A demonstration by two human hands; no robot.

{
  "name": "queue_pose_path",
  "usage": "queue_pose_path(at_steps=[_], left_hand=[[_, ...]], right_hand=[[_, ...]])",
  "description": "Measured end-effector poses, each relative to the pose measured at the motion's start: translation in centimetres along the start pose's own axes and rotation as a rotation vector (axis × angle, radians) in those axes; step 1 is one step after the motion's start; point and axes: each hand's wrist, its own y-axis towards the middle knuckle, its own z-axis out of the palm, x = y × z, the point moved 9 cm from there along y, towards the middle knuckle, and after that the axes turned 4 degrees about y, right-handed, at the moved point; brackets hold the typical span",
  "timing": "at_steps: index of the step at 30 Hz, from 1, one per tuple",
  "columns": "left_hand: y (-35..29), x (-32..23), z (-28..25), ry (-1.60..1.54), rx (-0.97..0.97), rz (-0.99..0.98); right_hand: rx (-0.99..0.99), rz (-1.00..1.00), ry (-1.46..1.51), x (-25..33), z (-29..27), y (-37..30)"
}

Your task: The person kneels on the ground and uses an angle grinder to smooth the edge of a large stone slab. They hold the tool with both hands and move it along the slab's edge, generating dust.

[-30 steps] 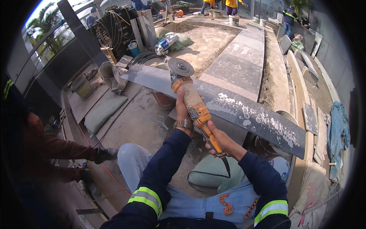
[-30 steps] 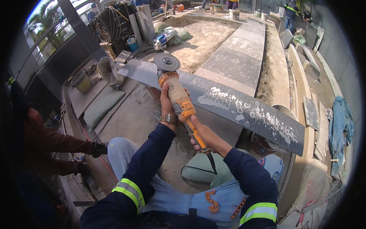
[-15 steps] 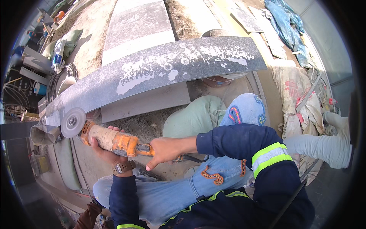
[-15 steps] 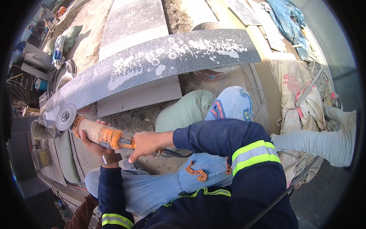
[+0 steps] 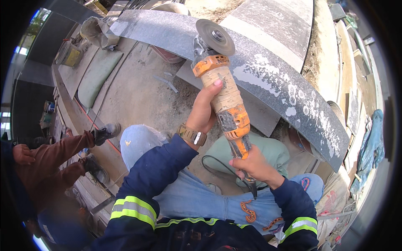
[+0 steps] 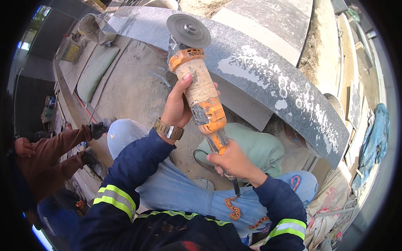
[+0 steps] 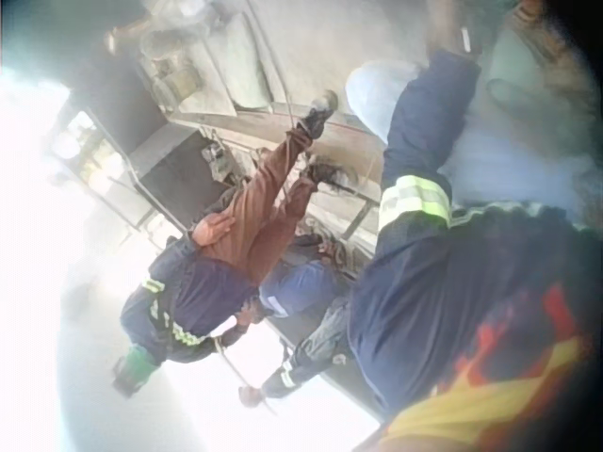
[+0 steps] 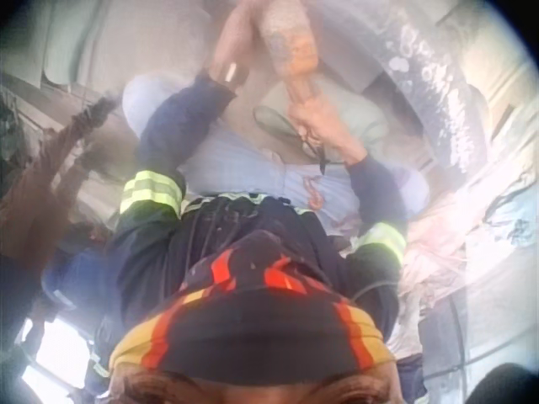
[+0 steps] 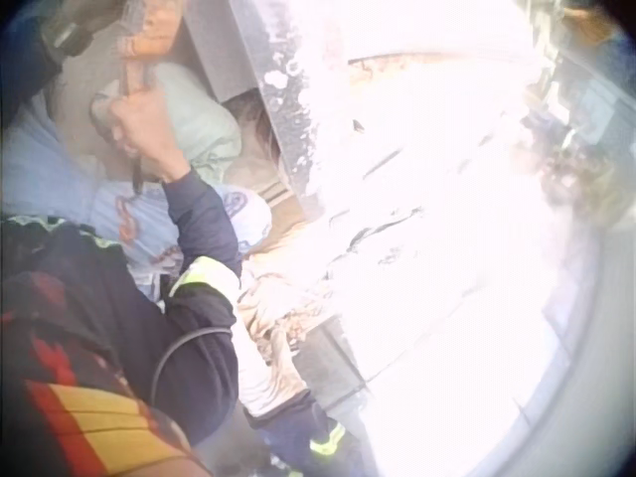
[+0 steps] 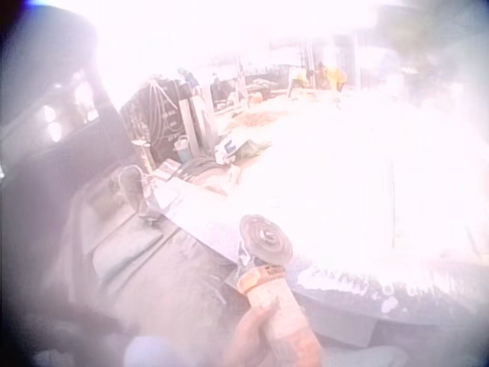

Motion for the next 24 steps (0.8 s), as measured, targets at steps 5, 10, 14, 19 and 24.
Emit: queue_pose_path(at_steps=[5,10,14,19,24], left_hand=[[-3.2,1.8,2.0,0.634,0.205,-0.130],[-6.6,-0.9,0.1,1.112,0.187,-0.034],[-6.5,-1.9,2.0,0.964,0.182,0.044],[-5.7,1.5,1.8,1.292,0.338,-0.212],[-6.7,12.1,-2.0,1.513,0.736,-0.524]], right_hand=[[-0.220,-0.163,0.004,3.2,-5.2,-2.8],[-0.414,-0.258,0.094,6.3,-9.2,-6.1],[-0.646,-0.317,0.078,5.6,-14.1,-10.2],[-0.736,-0.329,0.067,6.0,-17.5,-10.6],[-0.728,-0.213,0.009,2.9,-22.0,-7.6]])
